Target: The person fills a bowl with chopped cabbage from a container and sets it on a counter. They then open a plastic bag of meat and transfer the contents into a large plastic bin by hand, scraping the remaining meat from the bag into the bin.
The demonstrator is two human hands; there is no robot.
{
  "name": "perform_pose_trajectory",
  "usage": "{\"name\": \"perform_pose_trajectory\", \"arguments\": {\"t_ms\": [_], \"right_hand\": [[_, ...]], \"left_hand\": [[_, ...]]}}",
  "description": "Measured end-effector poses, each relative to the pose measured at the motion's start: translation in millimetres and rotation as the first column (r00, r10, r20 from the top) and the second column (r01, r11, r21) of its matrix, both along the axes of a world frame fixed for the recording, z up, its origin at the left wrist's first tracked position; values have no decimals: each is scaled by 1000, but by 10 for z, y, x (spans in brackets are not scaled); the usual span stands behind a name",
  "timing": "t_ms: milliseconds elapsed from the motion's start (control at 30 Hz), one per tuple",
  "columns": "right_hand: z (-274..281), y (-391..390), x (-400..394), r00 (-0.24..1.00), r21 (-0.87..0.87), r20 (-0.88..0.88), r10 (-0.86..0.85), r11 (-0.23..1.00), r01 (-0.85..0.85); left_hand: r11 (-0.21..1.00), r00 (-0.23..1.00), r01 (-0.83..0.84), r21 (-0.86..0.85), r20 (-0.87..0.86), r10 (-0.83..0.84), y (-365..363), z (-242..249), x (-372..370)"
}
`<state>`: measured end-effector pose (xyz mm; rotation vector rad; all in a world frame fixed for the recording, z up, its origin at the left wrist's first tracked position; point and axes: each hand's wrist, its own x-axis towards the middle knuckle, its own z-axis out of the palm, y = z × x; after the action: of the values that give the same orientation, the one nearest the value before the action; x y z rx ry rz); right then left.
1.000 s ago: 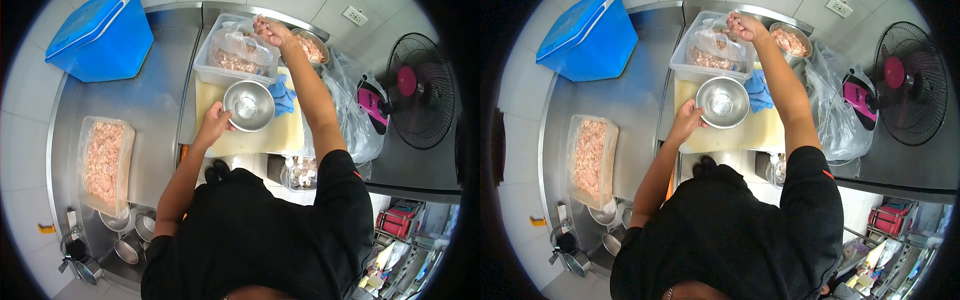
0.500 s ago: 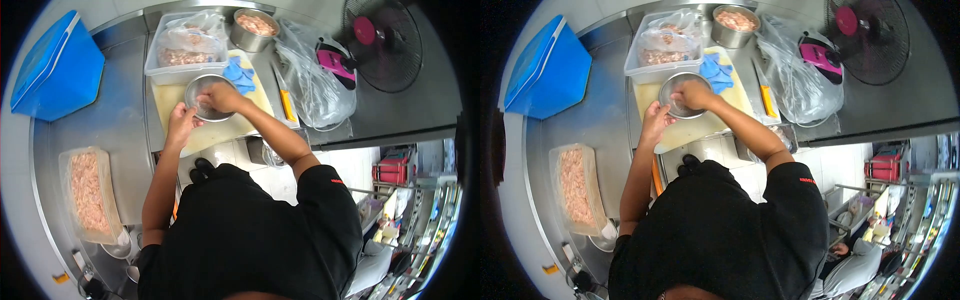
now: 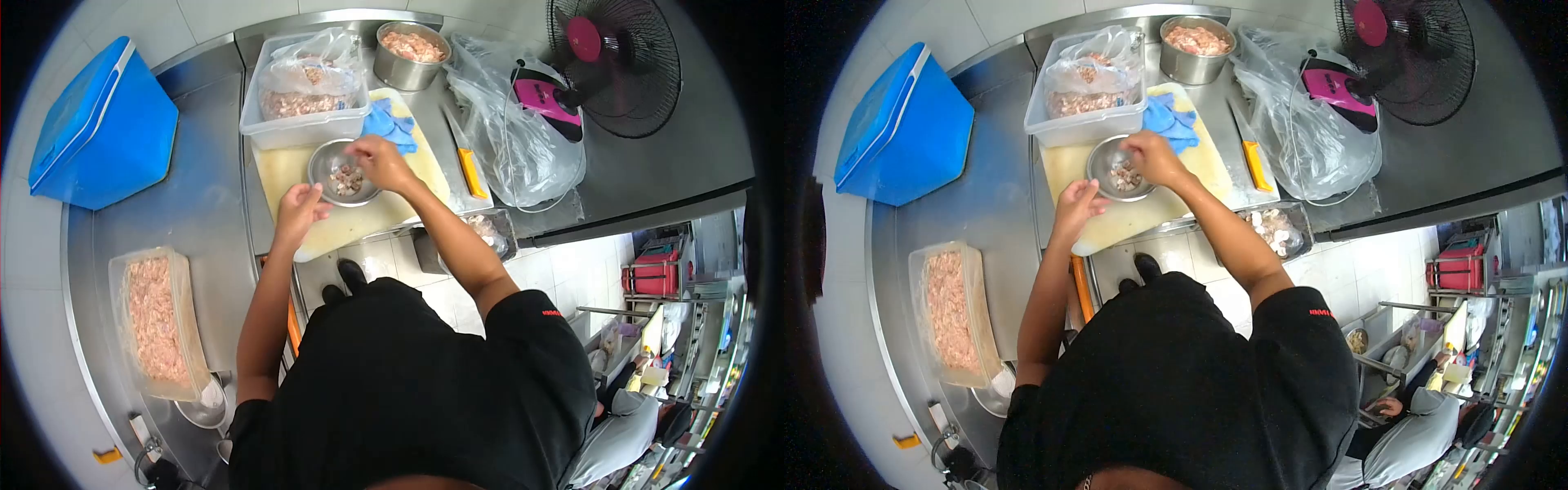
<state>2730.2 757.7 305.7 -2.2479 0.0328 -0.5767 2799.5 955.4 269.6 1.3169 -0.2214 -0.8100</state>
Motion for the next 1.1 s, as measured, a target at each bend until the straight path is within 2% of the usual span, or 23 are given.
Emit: {"name": "perform_pose_trajectory", "arguments": {"t_ms": [33, 100, 167, 200, 267, 300, 367, 433, 500, 533, 567, 600, 633, 700, 733, 767, 800, 867, 900, 967, 1000, 1067, 1100], "right_hand": [[-2, -139, -86, 991, -4, 60, -116, 993, 116], [-18, -530, -310, 945, -27, 83, -317, 947, 320], [-153, -1052, -630, 873, -340, 64, -483, 812, 475], [-371, -1303, -811, 834, -413, 111, -541, 738, 534], [-498, -1504, -1066, 635, -649, -265, -725, 621, 439], [-491, -1453, -1115, 584, -624, -352, -731, 648, 436], [-536, -1436, -1168, 537, -601, -428, -727, 673, 432], [-733, -1514, -1164, 579, -556, -419, -699, 702, 445], [-745, -1548, -1131, 553, -559, -399, -731, 672, 485], [-729, -1590, -1145, 610, -461, -413, -676, 733, 500], [-684, -1591, -1152, 665, -356, -419, -617, 786, 505], [-563, -1537, -1169, 669, -358, -418, -614, 788, 500], [-406, -1488, -1210, 694, -353, -373, -616, 786, 508], [-90, -1454, -1264, 718, -349, -324, -616, 783, 514], [48, -1500, -1331, 778, -388, -217, -590, 783, 486], [215, -1498, -1371, 827, -427, -108, -551, 777, 462], [493, -1401, -1346, 827, -428, -107, -552, 776, 463], [1183, -1134, -1173, 845, -147, -298, -445, 896, 419], [1445, -1037, -1068, 845, -153, -300, -443, 897, 415], [1841, -888, -795, 815, -60, -516, -263, 960, 272], [1934, -841, -633, 814, -67, -520, -258, 963, 262], [2071, -760, -268, 898, -381, -418, -136, 924, -38], [2112, -713, -83, 899, -386, -419, -131, 921, -46]], "left_hand": [[992, 995, -72, 99, 77, 64, 77, 76, -16], [978, 969, -192, 77, 171, 177, 259, 139, 35], [944, 914, -327, 41, 268, 305, 414, 157, 283], [930, 868, -365, -47, 345, 358, 491, 103, 441], [899, 781, -403, -175, 446, 437, 521, 166, 674], [892, 772, -414, -181, 450, 449, 479, 357, 734], [932, 583, -345, -115, 752, 308, 316, 740, 826], [956, 465, -263, -128, 852, 242, 62, 971, 963], [976, 433, -183, -119, 882, 188, -207, 1265, 1006], [974, 433, -189, -121, 880, 193, -316, 1303, 1059], [984, 468, -177, -16, 878, 98, -404, 1336, 1117], [983, 500, -162, 88, 866, 5, -447, 1357, 1171], [982, 500, -169, 84, 866, 12, -454, 1351, 1228], [952, 475, -34, 306, 843, -254, -447, 1269, 1344], [952, 475, -34, 304, 843, -252, -403, 1195, 1377], [955, 316, -2, 296, 906, -280, -330, 1106, 1397], [955, 147, 33, 294, 944, -295, -267, 1049, 1389], [964, 182, 37, 263, 947, -265, -132, 1053, 1280], [972, 220, 35, 231, 947, -233, -58, 1073, 1237], [982, 281, 14, 187, 942, -183, 42, 1156, 1152], [989, 335, -1, 150, 932, -141, 73, 1188, 1112], [995, 382, -62, 81, 923, -51, 84, 1235, 1094], [993, 416, -115, 20, 909, 30, 82, 1254, 1102]]}}
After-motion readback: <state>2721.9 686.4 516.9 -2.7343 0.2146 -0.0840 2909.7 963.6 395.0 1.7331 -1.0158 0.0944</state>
